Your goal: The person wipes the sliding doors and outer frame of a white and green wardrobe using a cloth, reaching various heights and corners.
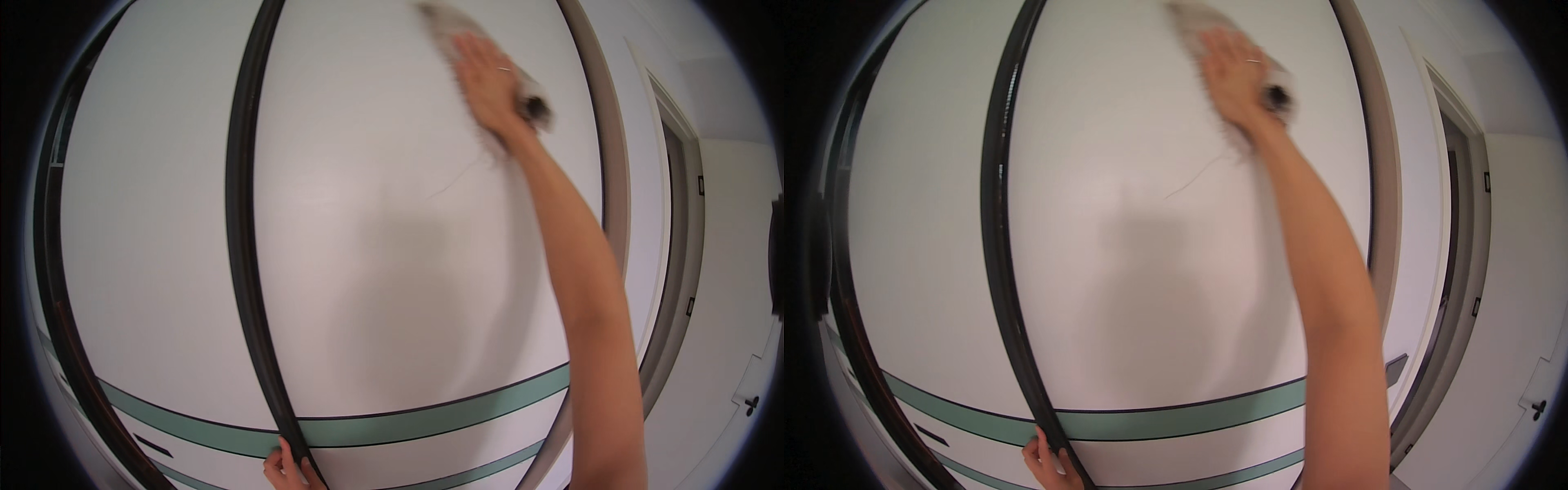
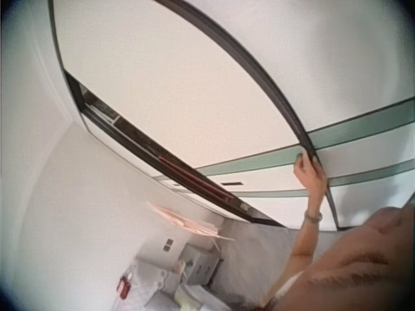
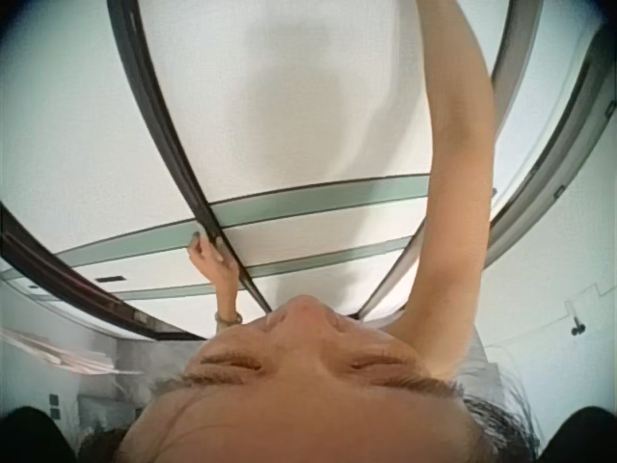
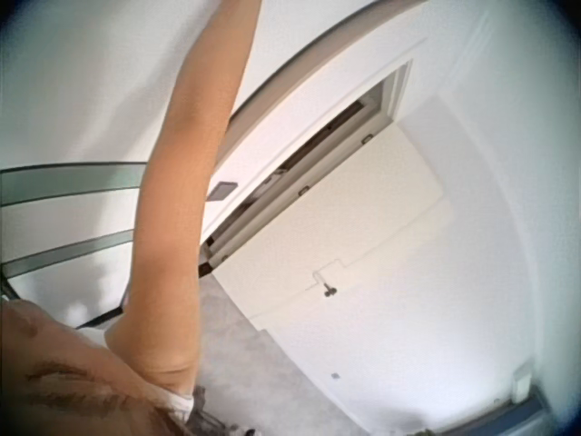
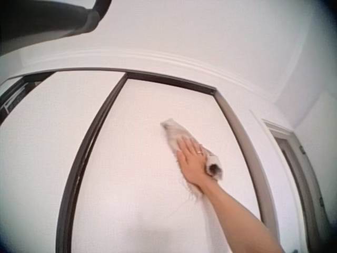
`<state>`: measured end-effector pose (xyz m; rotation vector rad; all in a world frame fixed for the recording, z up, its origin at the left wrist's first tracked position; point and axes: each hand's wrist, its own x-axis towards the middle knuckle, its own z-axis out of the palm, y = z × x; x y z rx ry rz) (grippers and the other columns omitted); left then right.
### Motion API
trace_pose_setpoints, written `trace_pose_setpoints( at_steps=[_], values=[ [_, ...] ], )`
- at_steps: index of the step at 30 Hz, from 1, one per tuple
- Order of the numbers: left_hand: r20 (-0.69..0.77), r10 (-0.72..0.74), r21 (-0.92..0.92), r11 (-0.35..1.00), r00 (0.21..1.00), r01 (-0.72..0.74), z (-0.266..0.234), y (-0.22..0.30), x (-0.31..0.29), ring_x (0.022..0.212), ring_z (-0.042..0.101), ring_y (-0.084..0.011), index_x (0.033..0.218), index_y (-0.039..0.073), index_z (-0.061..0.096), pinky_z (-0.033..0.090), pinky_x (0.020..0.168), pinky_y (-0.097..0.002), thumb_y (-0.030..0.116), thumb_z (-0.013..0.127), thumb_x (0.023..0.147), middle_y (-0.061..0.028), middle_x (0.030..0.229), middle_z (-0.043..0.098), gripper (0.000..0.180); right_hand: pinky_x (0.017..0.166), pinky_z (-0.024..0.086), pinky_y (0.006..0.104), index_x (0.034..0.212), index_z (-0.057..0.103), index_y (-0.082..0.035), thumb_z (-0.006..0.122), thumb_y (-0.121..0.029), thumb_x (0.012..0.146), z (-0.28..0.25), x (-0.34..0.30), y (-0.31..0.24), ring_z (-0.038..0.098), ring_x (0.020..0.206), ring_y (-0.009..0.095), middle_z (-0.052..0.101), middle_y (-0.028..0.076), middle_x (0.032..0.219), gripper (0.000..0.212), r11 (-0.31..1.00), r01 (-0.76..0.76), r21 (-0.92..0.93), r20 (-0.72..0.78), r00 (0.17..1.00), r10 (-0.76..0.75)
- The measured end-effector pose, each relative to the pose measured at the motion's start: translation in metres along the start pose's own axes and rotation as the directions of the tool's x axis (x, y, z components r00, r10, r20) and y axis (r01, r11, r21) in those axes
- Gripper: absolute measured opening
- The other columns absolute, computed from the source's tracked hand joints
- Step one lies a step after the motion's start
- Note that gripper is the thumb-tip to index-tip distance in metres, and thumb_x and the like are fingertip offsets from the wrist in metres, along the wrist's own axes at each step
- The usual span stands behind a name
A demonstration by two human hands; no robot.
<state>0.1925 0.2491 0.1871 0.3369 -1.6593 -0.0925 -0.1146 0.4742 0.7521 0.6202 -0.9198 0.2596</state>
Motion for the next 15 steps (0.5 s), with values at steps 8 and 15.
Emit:
trace_pose_setpoints(
  at_steps=[8,15],
  values=[
    [0.088,-0.154,-0.096,0.982,0.984,0.162,-0.002,0.009,-0.001,0.090,0.043,-0.0252,0.141,0.000,0.041,0.036,0.079,-0.0330,-0.008,0.054,0.081,-0.0147,0.108,0.044,0.062,0.116,0.013,0.0454,0.148,0.032,-0.016,0.030,-0.035,0.102,-0.122,-0.161,0.114,0.024,0.142,0.029,0.031,0.009,0.153,0.051,0.942,-0.333,-0.051,0.211,0.918,0.336],
    [0.070,-0.164,-0.109,0.979,0.984,0.171,-0.005,0.006,0.002,0.092,0.042,-0.0219,0.142,0.000,0.041,0.035,0.079,-0.0313,-0.008,0.053,0.086,-0.0116,0.109,0.043,0.059,0.110,0.021,0.0485,0.138,0.039,0.005,0.035,-0.028,0.100,-0.234,-0.340,-0.018,0.037,0.129,0.037,0.043,0.027,0.136,0.051,0.873,-0.443,-0.206,0.472,0.736,0.485]
  ],
)
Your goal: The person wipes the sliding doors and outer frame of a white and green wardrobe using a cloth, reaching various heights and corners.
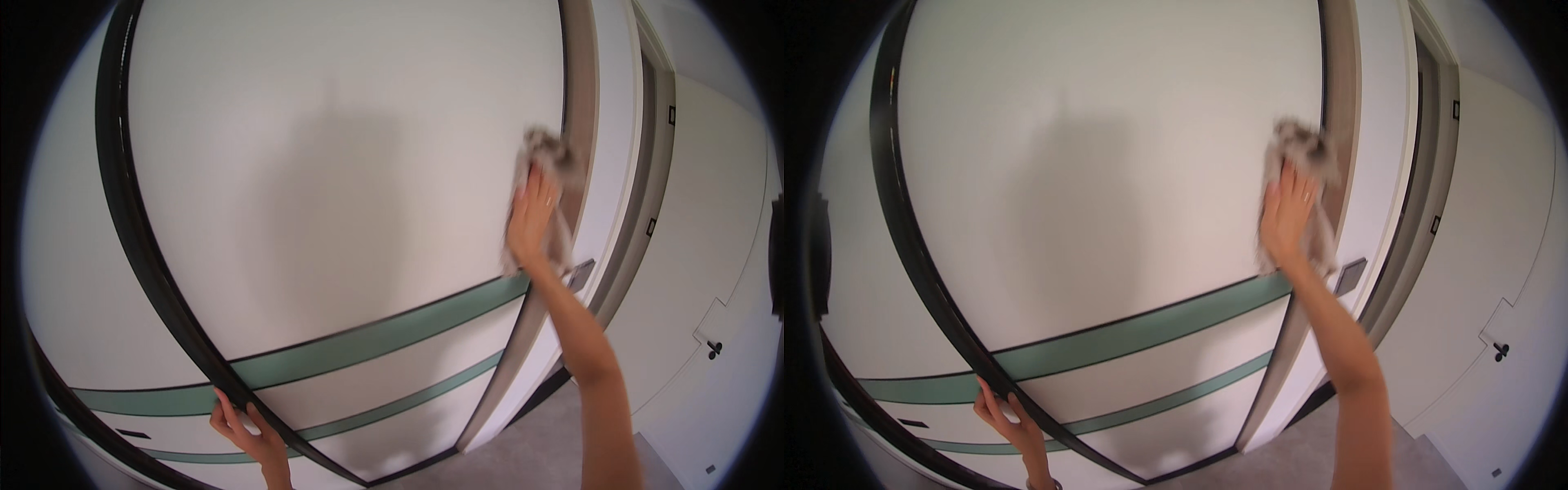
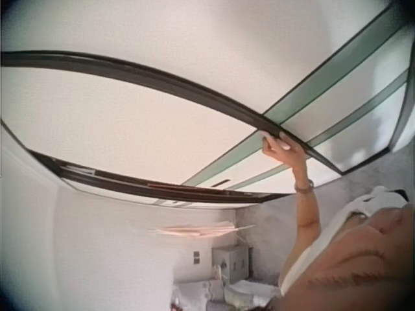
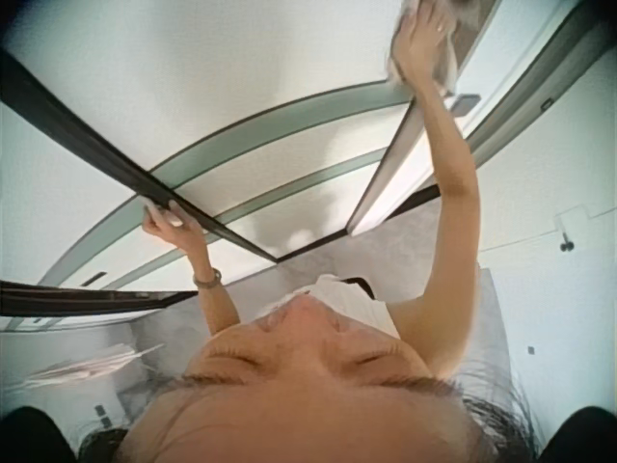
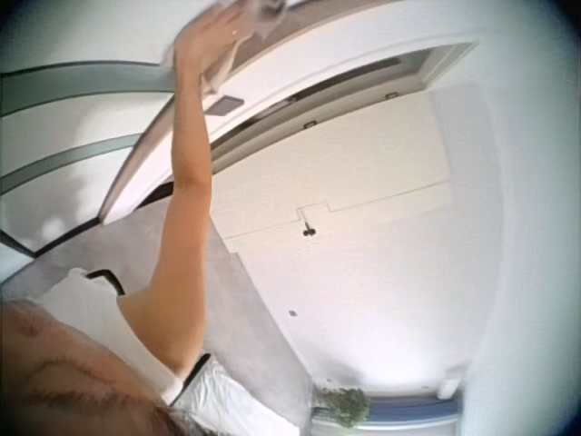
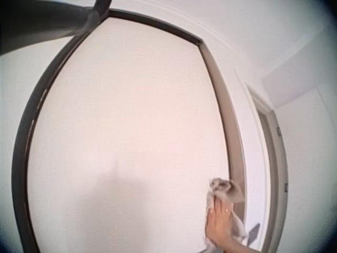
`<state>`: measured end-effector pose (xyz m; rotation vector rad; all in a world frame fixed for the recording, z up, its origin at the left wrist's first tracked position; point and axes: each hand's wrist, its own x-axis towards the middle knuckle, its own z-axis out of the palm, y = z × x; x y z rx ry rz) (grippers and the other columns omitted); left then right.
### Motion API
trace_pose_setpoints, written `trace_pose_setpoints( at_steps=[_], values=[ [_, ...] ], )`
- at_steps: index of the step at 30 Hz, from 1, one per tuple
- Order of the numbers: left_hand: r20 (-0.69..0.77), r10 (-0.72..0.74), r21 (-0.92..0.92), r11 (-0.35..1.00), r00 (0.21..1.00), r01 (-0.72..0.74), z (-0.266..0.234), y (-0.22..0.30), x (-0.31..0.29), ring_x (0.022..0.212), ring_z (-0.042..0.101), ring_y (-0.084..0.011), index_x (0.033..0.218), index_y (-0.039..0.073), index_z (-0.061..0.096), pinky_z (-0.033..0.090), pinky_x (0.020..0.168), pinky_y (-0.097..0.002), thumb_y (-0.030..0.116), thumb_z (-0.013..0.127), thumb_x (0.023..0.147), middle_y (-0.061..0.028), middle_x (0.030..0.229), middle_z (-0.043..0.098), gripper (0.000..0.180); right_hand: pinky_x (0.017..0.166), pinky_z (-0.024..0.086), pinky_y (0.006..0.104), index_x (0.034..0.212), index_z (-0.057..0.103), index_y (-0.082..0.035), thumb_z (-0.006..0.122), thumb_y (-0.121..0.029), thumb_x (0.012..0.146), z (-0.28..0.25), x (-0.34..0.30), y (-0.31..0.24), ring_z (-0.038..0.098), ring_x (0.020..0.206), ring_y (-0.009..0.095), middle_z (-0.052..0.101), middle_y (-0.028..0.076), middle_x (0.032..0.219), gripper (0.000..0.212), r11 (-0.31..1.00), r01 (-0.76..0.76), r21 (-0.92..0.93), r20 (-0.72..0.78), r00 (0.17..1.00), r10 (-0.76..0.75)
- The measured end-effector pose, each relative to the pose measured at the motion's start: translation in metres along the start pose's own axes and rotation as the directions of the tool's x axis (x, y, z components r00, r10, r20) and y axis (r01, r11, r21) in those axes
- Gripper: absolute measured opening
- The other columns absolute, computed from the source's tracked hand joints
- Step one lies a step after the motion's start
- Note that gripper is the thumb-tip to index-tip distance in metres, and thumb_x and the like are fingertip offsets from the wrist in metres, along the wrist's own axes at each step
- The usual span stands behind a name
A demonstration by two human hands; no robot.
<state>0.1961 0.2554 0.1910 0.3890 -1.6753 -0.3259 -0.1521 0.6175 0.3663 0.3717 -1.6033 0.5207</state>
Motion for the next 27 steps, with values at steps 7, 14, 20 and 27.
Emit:
trace_pose_setpoints(
  at_steps=[7,14,20,27],
  values=[
    [0.021,0.034,-0.092,0.995,0.999,-0.032,0.016,0.015,0.002,0.091,0.042,-0.0211,0.143,0.002,0.041,0.036,0.079,-0.0317,-0.008,0.054,0.086,-0.0108,0.108,0.043,0.059,0.086,0.041,0.0497,0.126,0.047,0.006,0.040,-0.021,0.097,0.068,-0.264,-0.072,0.053,0.099,0.039,0.055,0.028,0.108,0.040,0.918,0.017,0.396,0.193,0.976,-0.101],
    [0.024,0.088,0.020,0.996,0.996,-0.089,0.000,0.005,0.003,0.093,0.046,-0.0241,0.142,0.003,0.042,0.039,0.080,-0.0323,-0.006,0.056,0.087,-0.0130,0.110,0.045,0.058,0.112,0.024,0.0450,0.142,0.041,-0.016,0.054,-0.031,0.087,-0.011,-0.193,-0.237,0.032,0.138,0.025,0.039,0.003,0.146,0.058,0.705,0.583,0.404,0.089,0.742,-0.664],
    [0.031,0.101,0.068,0.992,0.994,-0.102,0.001,0.002,-0.001,0.092,0.045,-0.0236,0.144,0.005,0.040,0.039,0.079,-0.0318,-0.004,0.057,0.087,-0.0123,0.108,0.044,0.060,0.107,0.028,0.0523,0.121,0.058,-0.007,0.056,-0.026,0.087,-0.004,-0.186,-0.121,0.035,0.135,0.036,0.047,0.017,0.136,0.039,0.968,0.136,0.211,0.117,0.980,-0.163],
    [0.026,0.083,0.042,0.996,0.996,-0.084,0.010,0.009,0.000,0.092,0.043,-0.0214,0.145,0.007,0.039,0.039,0.079,-0.0314,-0.004,0.055,0.090,-0.0108,0.107,0.042,0.059,0.103,0.029,0.0463,0.135,0.046,-0.003,0.042,-0.008,0.096,-0.032,-0.219,-0.033,0.039,0.124,0.036,0.045,0.021,0.133,0.040,0.824,-0.552,0.127,0.032,0.833,0.552]
  ],
)
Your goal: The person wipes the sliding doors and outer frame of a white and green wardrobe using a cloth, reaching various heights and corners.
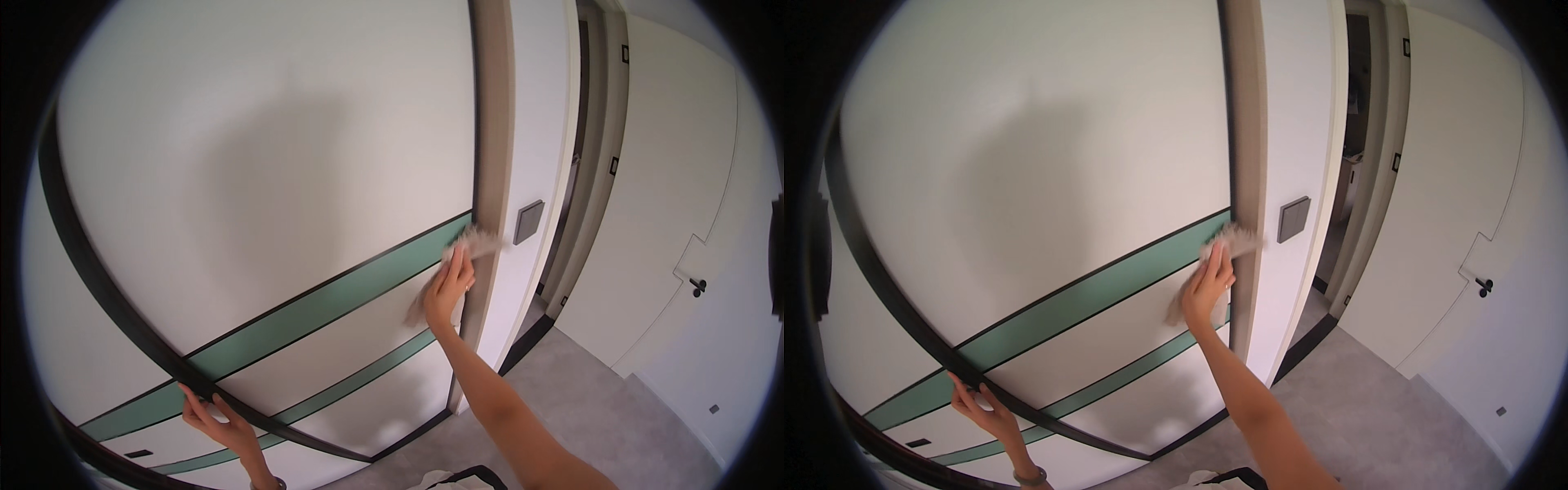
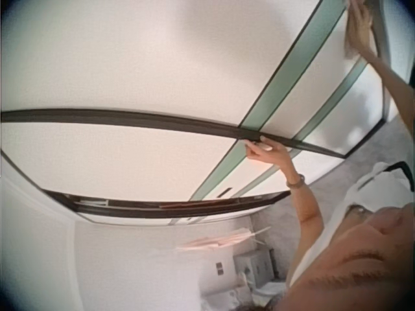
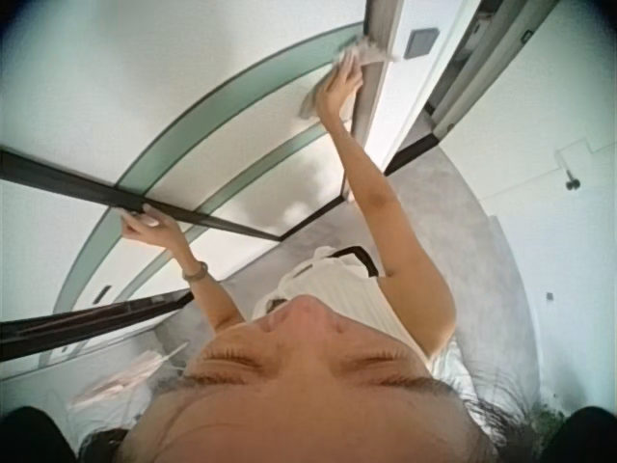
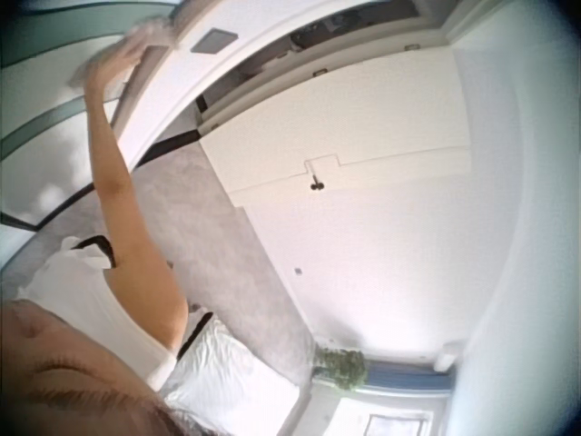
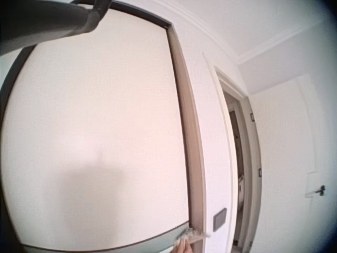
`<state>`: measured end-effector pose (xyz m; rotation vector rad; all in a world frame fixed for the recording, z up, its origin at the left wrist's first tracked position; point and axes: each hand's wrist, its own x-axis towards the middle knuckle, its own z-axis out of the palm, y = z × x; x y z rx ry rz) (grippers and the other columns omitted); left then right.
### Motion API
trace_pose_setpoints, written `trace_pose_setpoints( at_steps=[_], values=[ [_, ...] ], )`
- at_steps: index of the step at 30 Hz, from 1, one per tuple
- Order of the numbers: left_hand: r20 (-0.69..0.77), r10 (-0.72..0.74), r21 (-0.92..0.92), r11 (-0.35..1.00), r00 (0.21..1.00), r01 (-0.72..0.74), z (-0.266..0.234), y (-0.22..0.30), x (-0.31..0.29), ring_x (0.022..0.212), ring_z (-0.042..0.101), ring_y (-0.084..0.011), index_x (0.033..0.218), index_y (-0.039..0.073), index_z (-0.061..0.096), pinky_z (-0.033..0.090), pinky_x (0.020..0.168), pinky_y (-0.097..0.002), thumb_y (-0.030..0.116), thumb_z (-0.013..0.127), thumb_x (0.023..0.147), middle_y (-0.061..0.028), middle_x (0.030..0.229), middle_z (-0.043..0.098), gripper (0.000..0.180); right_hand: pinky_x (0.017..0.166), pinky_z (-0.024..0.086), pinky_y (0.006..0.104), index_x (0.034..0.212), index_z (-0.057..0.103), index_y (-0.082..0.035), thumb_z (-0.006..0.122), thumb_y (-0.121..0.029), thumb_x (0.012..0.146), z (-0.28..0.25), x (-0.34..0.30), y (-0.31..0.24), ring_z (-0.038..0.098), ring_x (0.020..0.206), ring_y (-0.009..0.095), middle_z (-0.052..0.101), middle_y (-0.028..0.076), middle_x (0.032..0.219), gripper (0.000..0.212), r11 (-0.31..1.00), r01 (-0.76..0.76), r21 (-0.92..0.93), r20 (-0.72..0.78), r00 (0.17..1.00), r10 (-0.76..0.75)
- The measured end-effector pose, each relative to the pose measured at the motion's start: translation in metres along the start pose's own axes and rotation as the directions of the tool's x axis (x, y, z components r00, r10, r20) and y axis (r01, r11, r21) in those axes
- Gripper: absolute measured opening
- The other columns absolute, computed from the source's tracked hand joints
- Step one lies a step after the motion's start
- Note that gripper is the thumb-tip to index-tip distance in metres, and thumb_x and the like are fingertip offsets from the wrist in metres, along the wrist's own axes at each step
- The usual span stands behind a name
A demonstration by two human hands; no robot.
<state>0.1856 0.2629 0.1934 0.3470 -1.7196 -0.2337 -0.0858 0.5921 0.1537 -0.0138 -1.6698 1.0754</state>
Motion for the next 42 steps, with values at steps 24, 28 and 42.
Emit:
trace_pose_setpoints(
  at_steps=[24,28,42],
  values=[
    [0.021,-0.018,-0.011,1.000,1.000,0.018,-0.001,-0.013,-0.006,0.099,0.045,-0.0225,0.147,0.007,0.036,0.040,0.084,-0.0313,-0.006,0.052,0.091,-0.0132,0.115,0.042,0.059,0.088,0.044,0.0374,0.114,0.058,0.006,0.046,0.008,0.089,-0.072,0.160,0.079,0.054,0.099,0.034,0.051,0.020,0.113,0.028,0.995,0.080,-0.054,-0.253,0.963,-0.091],
    [0.018,-0.022,-0.036,0.999,1.000,0.023,0.003,-0.005,-0.003,0.098,0.045,-0.0223,0.147,0.007,0.036,0.040,0.084,-0.0315,-0.006,0.052,0.091,-0.0132,0.115,0.042,0.060,0.086,0.044,0.0378,0.111,0.061,0.003,0.047,0.010,0.086,-0.089,0.198,0.099,0.054,0.095,0.033,0.049,0.018,0.111,0.030,0.987,0.034,-0.159,-0.221,0.973,-0.069],
    [-0.006,-0.001,0.022,1.000,1.000,0.001,0.004,-0.003,-0.002,0.090,0.042,-0.0207,0.147,0.011,0.038,0.038,0.080,-0.0301,-0.001,0.054,0.093,-0.0107,0.109,0.044,0.058,0.086,0.043,0.0350,0.120,0.057,0.000,0.052,-0.012,0.094,-0.108,0.144,0.129,0.054,0.094,0.025,0.052,0.014,0.106,0.029,0.977,-0.212,0.016,-0.175,0.962,0.211]
  ],
)
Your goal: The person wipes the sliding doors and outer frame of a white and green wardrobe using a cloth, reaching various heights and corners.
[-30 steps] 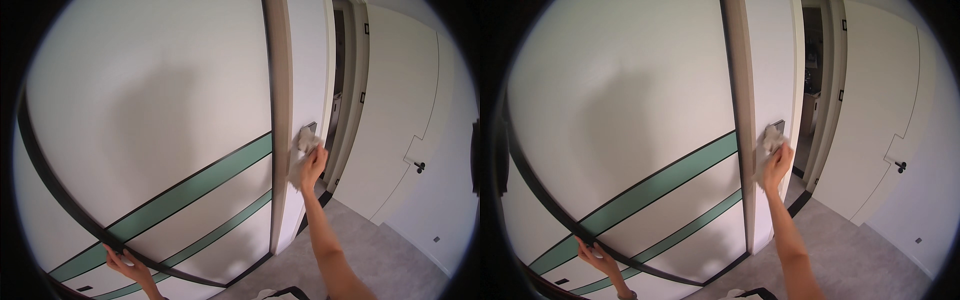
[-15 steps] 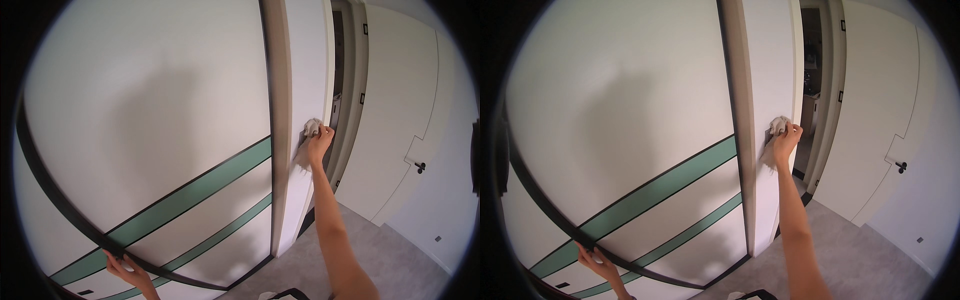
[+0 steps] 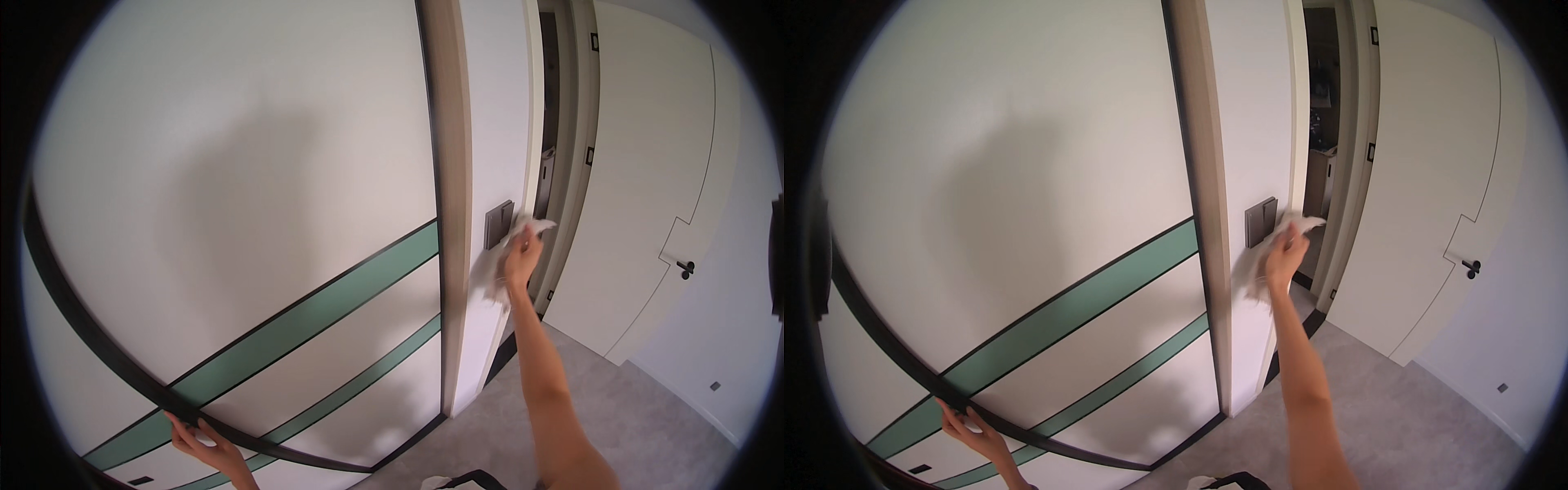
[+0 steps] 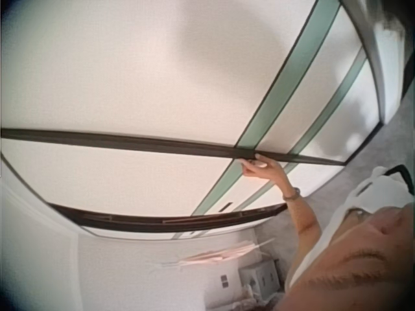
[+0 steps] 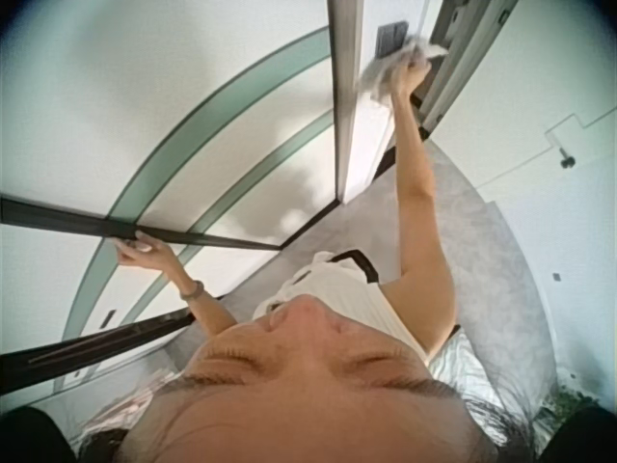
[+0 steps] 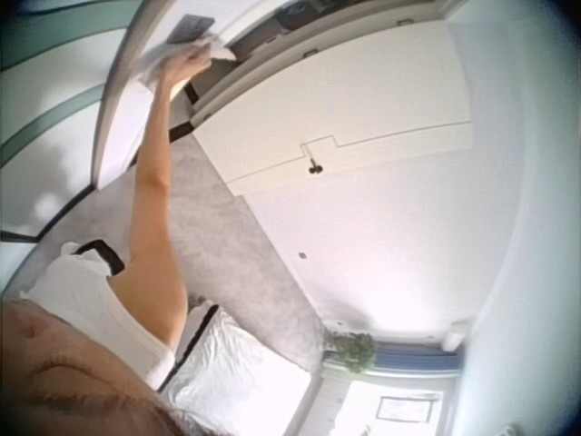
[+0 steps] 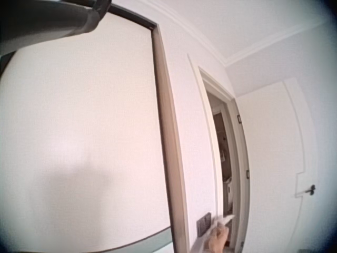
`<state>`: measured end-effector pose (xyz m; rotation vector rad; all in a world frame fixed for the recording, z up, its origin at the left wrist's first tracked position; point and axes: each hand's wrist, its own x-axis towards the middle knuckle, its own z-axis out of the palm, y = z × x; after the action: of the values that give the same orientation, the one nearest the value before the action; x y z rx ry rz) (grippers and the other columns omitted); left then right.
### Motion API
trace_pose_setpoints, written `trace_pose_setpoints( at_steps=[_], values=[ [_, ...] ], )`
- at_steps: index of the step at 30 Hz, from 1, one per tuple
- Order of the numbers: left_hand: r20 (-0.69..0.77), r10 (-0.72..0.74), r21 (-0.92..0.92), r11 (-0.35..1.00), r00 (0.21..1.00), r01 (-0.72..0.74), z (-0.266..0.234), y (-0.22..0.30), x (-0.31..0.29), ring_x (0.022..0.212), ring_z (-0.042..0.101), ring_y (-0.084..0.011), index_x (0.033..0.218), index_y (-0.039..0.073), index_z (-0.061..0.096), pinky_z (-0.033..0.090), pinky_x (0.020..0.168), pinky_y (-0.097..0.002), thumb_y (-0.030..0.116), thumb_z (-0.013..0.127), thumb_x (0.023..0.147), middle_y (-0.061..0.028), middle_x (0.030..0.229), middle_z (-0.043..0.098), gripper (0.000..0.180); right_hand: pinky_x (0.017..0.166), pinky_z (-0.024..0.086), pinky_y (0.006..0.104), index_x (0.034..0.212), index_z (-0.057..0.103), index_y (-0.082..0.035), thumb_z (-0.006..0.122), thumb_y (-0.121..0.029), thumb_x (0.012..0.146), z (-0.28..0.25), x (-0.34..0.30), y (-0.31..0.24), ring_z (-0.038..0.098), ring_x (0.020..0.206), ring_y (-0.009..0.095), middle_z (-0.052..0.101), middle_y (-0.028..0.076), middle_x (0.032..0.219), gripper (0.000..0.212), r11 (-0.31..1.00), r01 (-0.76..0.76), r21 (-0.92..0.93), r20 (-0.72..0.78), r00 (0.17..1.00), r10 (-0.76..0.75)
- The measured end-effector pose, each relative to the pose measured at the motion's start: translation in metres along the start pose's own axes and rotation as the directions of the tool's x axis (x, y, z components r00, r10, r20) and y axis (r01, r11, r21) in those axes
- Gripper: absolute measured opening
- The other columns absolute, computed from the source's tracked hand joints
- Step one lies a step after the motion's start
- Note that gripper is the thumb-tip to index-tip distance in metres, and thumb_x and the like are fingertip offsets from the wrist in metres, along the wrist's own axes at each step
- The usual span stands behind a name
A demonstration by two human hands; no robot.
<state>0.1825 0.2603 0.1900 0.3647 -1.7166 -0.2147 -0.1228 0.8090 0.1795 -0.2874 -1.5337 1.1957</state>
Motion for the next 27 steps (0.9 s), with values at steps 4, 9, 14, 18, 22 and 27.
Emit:
trace_pose_setpoints(
  at_steps=[4,9,14,18,22,27],
  values=[
    [0.015,0.008,-0.031,0.999,1.000,-0.008,-0.009,-0.006,-0.002,0.091,0.041,-0.0219,0.146,0.006,0.037,0.037,0.079,-0.0310,-0.005,0.053,0.091,-0.0123,0.109,0.042,0.058,0.091,0.042,0.0327,0.113,0.054,0.002,0.053,-0.005,0.093,-0.007,-0.122,-0.049,0.054,0.101,0.026,0.055,0.014,0.108,0.022,0.963,0.126,0.239,0.175,0.970,-0.170],
    [0.016,-0.003,-0.038,0.999,1.000,0.003,-0.011,0.001,0.002,0.090,0.041,-0.0217,0.145,0.005,0.038,0.037,0.079,-0.0314,-0.003,0.054,0.091,-0.0127,0.110,0.043,0.057,0.094,0.039,0.0359,0.120,0.050,0.004,0.050,-0.005,0.095,0.022,-0.138,-0.119,0.050,0.107,0.032,0.050,0.020,0.117,0.027,0.908,0.200,0.368,0.082,0.966,-0.246],
    [-0.012,0.009,-0.113,0.993,1.000,-0.010,-0.004,0.009,0.004,0.092,0.044,-0.0218,0.144,0.004,0.040,0.040,0.079,-0.0301,-0.004,0.056,0.089,-0.0136,0.112,0.044,0.058,0.112,0.018,0.0489,0.131,0.044,0.007,0.047,-0.012,0.096,0.092,-0.202,-0.149,0.029,0.137,0.042,0.030,0.027,0.148,0.040,0.909,0.341,0.239,0.284,0.871,-0.401],
    [0.020,-0.033,-0.075,0.997,0.999,0.034,-0.011,0.006,0.003,0.097,0.045,-0.0235,0.143,0.004,0.041,0.041,0.081,-0.0297,-0.007,0.056,0.085,-0.0146,0.115,0.043,0.061,0.109,0.020,0.0540,0.134,0.044,0.006,0.053,-0.015,0.089,0.100,-0.301,-0.200,0.030,0.137,0.041,0.033,0.026,0.146,0.051,0.723,0.572,0.388,0.261,0.684,-0.681],
    [0.055,-0.047,-0.092,0.994,0.997,0.052,-0.014,0.007,0.003,0.101,0.045,-0.0255,0.144,0.005,0.040,0.041,0.084,-0.0322,-0.008,0.055,0.083,-0.0152,0.117,0.042,0.064,0.108,0.025,0.0477,0.135,0.046,0.000,0.056,-0.017,0.084,0.096,-0.388,-0.247,0.033,0.137,0.034,0.042,0.016,0.144,0.054,0.539,0.578,0.613,0.338,0.424,-0.840],
    [0.013,0.076,-0.069,0.995,0.997,-0.075,-0.012,-0.003,0.003,0.100,0.047,-0.0289,0.144,0.005,0.039,0.041,0.087,-0.0338,-0.011,0.057,0.080,-0.0162,0.116,0.043,0.069,0.112,0.024,0.0382,0.136,0.046,-0.006,0.049,-0.013,0.087,0.085,-0.428,-0.288,0.033,0.138,0.024,0.044,0.009,0.143,0.050,0.363,0.449,0.816,0.361,0.092,-0.928]
  ],
)
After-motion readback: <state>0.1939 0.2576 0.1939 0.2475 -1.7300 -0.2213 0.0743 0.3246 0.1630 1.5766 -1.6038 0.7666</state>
